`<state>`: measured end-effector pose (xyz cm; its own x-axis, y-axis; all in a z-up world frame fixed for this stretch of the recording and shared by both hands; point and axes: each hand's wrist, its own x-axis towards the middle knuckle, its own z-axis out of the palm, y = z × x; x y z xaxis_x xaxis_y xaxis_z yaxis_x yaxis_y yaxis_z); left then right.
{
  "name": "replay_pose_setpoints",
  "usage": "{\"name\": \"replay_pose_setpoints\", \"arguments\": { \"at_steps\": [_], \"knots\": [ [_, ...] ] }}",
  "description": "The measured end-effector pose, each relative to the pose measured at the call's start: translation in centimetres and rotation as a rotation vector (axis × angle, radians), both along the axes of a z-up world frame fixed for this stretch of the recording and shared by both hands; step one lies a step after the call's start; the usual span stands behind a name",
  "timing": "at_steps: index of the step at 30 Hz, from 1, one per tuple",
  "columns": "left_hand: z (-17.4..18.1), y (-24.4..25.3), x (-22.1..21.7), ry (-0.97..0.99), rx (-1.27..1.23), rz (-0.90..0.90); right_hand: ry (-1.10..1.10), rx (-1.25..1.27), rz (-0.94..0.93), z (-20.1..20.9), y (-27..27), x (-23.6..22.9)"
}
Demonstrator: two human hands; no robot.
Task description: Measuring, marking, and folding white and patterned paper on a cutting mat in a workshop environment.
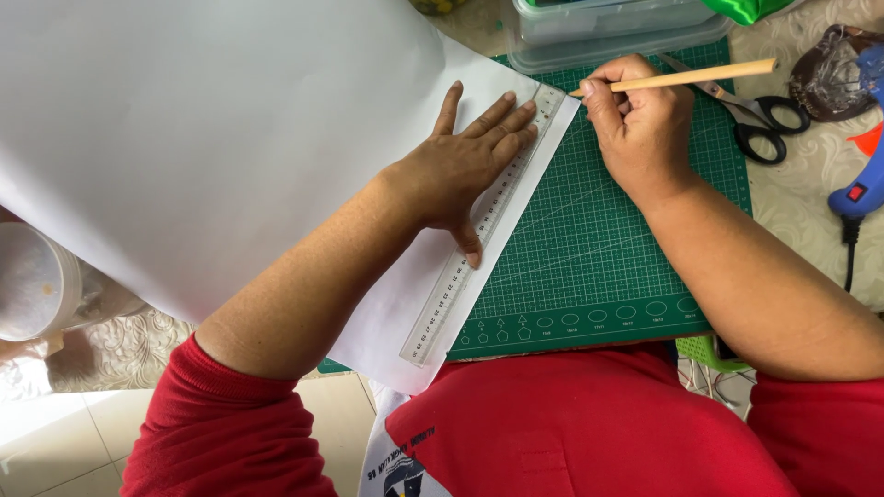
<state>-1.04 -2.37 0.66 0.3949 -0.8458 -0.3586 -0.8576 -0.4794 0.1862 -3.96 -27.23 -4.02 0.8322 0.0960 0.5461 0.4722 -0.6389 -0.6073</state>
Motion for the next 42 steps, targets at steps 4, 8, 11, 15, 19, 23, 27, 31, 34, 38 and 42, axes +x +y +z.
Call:
{"name": "replay_pose_setpoints", "arguments": {
  "at_steps": [4,8,11,15,19,23,27,31,34,38,42],
  "knots": [
    [-0.1,0.2,0.1,0.037,-0.034,0.004,0.001,-0.033,-0.006,-0.5,-0.2,0.1],
    [0.1,0.2,0.1,0.049,-0.027,0.008,-0.04,-0.064,0.014,-0.9,-0.3,0.2],
    [0.2,0.4,0.2,0.098,-0.059,0.024,-0.047,-0.116,0.097,-0.4,0.2,-0.1],
    [0.2,0.4,0.2,0.091,-0.067,0.02,-0.123,-0.264,0.157,0.4,1.1,-1.2],
    [0.6,0.5,0.1,0.109,-0.041,0.03,-0.09,-0.277,0.201,0.6,2.0,-3.1],
    [-0.1,0.8,0.3,0.09,-0.104,0.008,0.003,-0.273,0.253,1.2,3.0,-4.8],
    [0.2,0.8,0.3,0.102,-0.089,0.018,0.032,-0.28,0.245,1.8,4.5,-6.7],
    [0.1,0.9,0.3,0.098,-0.092,0.013,0.077,-0.197,0.316,2.7,6.4,-8.9],
    [0.1,1.0,0.4,0.109,-0.11,0.016,0.119,-0.098,0.362,3.5,7.4,-9.8],
    [-0.1,1.1,0.4,0.133,-0.133,0.026,0.153,-0.07,0.393,3.5,8.1,-10.8],
    [-0.2,1.1,0.4,0.133,-0.129,0.016,0.178,-0.042,0.407,3.2,8.5,-11.7]
  ]
}}
